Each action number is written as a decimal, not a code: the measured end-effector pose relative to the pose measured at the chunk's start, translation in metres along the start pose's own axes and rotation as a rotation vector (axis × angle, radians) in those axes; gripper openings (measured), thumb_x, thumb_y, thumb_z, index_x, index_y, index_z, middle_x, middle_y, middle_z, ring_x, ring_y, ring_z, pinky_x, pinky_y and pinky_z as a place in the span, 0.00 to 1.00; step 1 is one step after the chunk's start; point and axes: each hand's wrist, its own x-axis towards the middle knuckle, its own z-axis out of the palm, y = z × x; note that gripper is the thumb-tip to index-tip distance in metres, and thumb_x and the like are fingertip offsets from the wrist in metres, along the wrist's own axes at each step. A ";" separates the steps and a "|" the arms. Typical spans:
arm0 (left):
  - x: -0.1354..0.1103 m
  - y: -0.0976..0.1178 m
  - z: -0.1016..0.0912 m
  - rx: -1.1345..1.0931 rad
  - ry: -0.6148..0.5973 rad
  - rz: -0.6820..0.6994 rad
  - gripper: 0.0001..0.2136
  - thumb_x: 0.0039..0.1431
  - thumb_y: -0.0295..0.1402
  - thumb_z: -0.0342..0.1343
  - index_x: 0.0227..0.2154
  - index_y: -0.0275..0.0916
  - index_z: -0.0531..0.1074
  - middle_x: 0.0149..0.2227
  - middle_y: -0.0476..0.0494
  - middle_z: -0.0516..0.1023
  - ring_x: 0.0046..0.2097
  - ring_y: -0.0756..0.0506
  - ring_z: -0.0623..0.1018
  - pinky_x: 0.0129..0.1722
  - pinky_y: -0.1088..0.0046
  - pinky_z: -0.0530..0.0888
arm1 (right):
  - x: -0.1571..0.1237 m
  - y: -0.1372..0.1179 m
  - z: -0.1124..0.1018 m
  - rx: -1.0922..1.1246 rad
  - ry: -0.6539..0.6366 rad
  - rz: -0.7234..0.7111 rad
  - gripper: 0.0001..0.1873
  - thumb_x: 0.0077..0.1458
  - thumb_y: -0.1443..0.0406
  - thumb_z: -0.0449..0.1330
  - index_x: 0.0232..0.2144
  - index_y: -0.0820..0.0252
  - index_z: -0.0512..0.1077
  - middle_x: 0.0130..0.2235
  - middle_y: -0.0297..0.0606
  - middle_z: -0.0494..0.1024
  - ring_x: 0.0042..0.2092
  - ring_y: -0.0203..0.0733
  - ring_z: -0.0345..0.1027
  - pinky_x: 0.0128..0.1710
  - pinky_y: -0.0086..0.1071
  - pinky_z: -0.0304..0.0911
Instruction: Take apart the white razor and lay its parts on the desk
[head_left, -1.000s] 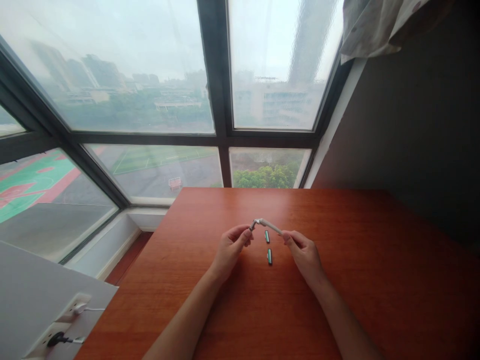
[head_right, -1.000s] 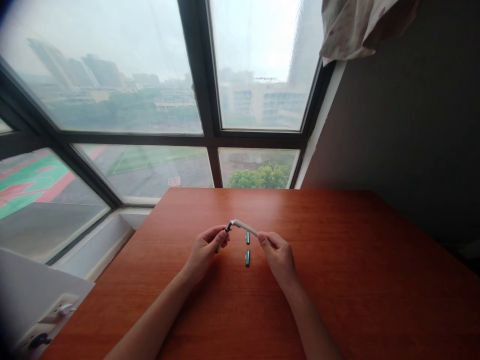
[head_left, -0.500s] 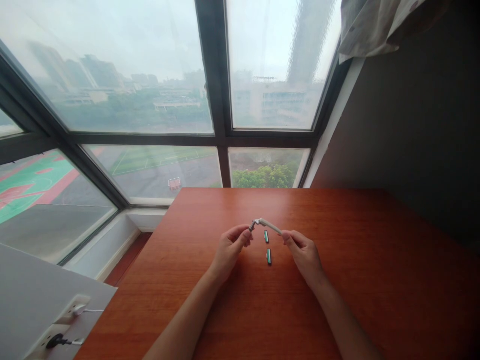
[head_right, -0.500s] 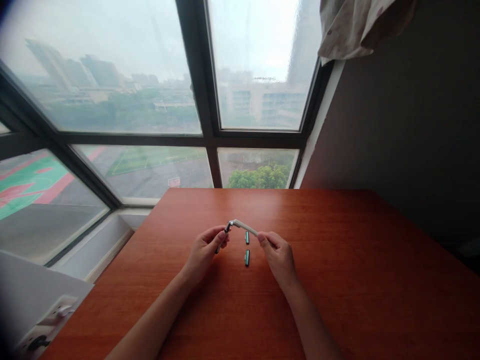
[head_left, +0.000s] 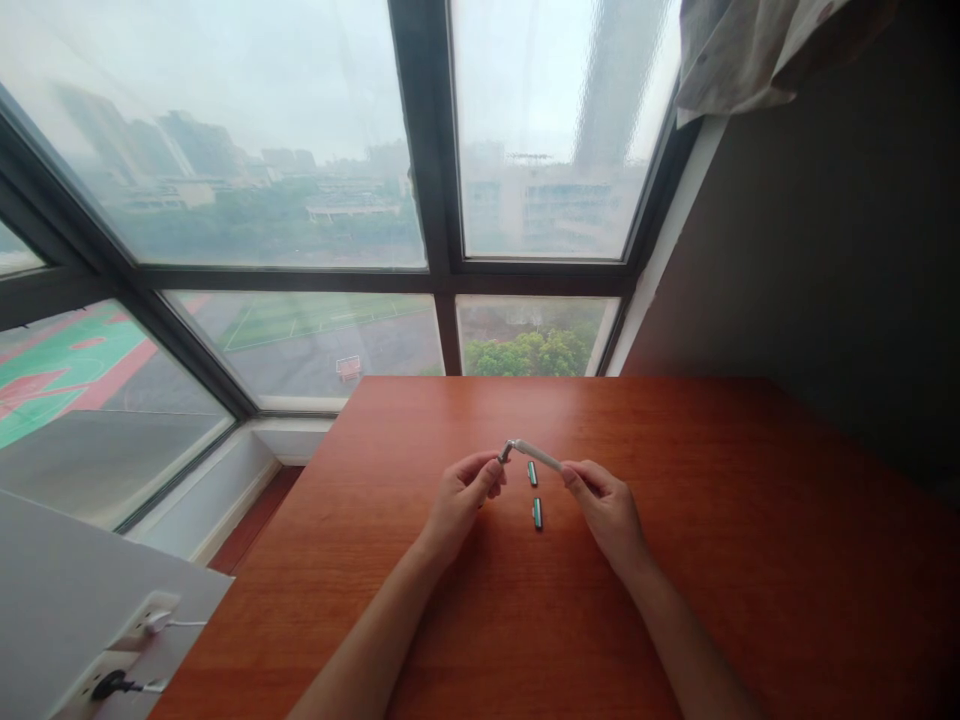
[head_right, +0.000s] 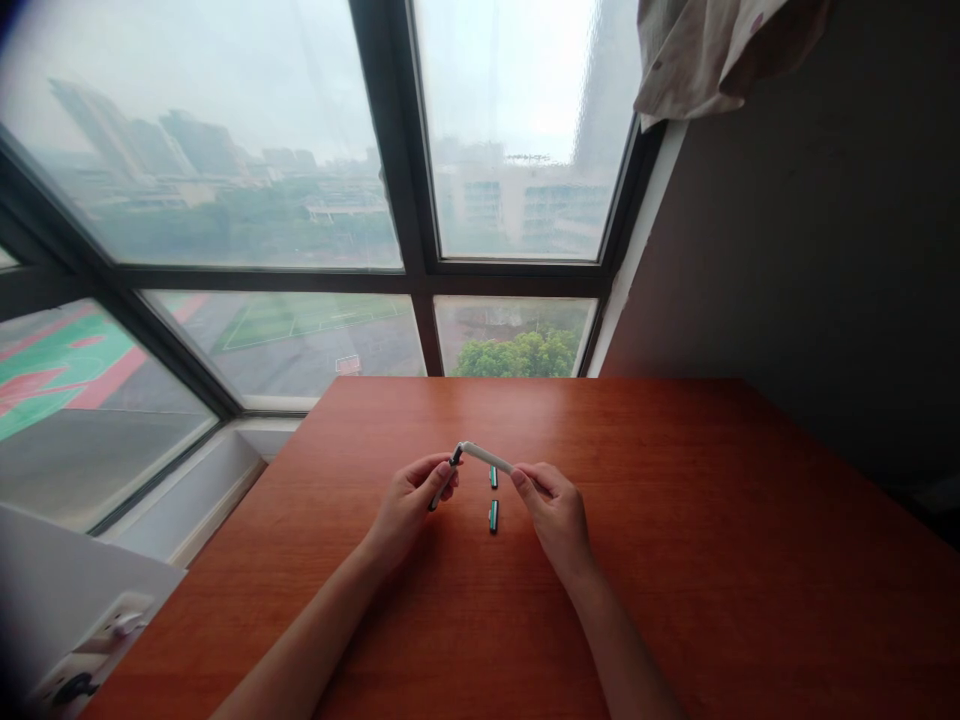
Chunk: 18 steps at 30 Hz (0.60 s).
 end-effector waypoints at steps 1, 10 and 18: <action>0.000 -0.001 -0.001 -0.006 -0.006 -0.002 0.18 0.53 0.43 0.59 0.38 0.33 0.76 0.26 0.45 0.72 0.27 0.51 0.68 0.26 0.76 0.64 | 0.000 0.001 0.000 -0.002 0.008 0.000 0.14 0.56 0.56 0.58 0.32 0.60 0.77 0.30 0.36 0.75 0.34 0.41 0.68 0.34 0.30 0.61; 0.001 -0.003 -0.003 -0.042 -0.010 -0.010 0.17 0.54 0.44 0.58 0.40 0.35 0.76 0.27 0.45 0.73 0.28 0.50 0.68 0.28 0.75 0.65 | 0.002 0.008 -0.001 0.003 0.070 0.000 0.14 0.55 0.56 0.59 0.33 0.60 0.77 0.31 0.37 0.75 0.35 0.42 0.68 0.35 0.31 0.62; -0.001 0.000 -0.001 0.007 -0.056 -0.016 0.16 0.55 0.43 0.58 0.37 0.35 0.76 0.27 0.46 0.72 0.27 0.51 0.67 0.27 0.76 0.63 | 0.001 0.005 0.000 0.025 0.008 -0.026 0.13 0.55 0.57 0.59 0.33 0.59 0.77 0.32 0.37 0.76 0.36 0.42 0.69 0.37 0.31 0.64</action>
